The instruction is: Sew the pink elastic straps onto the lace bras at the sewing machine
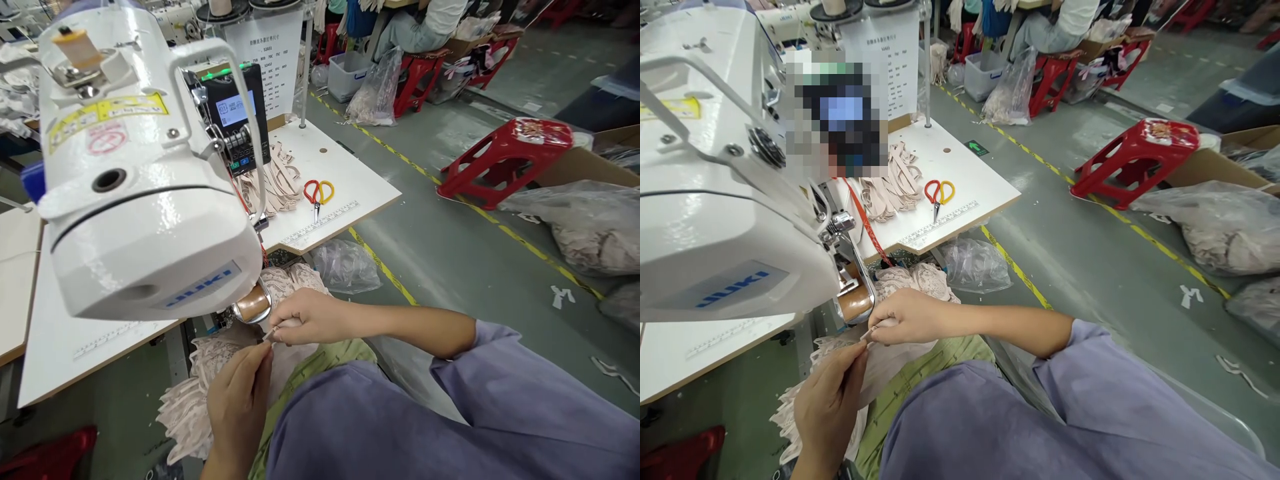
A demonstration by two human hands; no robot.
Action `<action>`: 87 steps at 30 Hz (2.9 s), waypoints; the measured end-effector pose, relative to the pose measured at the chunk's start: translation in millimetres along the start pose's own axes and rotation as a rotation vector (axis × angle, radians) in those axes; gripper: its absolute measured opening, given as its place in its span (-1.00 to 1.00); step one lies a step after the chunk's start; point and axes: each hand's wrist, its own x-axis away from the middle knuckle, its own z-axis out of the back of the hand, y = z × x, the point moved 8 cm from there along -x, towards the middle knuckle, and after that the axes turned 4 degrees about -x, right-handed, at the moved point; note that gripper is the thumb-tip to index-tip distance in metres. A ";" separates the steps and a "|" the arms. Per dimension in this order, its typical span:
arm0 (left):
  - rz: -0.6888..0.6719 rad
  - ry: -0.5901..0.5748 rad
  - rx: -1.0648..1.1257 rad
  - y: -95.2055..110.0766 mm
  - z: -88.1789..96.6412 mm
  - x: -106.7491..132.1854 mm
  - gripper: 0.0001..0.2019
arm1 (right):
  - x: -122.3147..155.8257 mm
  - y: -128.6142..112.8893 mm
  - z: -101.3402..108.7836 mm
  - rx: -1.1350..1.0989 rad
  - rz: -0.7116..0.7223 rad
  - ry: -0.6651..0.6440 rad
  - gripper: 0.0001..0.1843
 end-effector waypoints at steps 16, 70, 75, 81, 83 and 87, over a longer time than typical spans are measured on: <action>-0.011 -0.177 -0.060 -0.5 -10.8 -14.8 -0.76 | 2.1 -9.2 -3.5 0.114 0.067 -0.162 -0.83; -0.399 -0.208 -0.648 -8.1 -18.6 -42.7 -0.66 | 5.2 28.3 8.5 0.128 0.123 0.500 -0.50; -0.281 -0.171 -0.687 0.5 -22.6 -42.8 -0.64 | -13.7 9.3 26.6 0.168 0.175 0.434 -0.57; -0.205 -0.117 -0.724 -1.1 -21.4 -45.7 -0.68 | -36.0 14.1 41.2 0.140 0.203 0.352 -0.61; -0.186 -0.117 -0.740 -2.7 -22.4 -46.1 -0.73 | -41.6 16.1 43.6 0.139 0.184 0.325 -0.64; -0.145 -0.106 -0.765 -6.5 -23.4 -44.8 -0.79 | -50.7 14.4 46.6 0.154 0.154 0.253 -0.68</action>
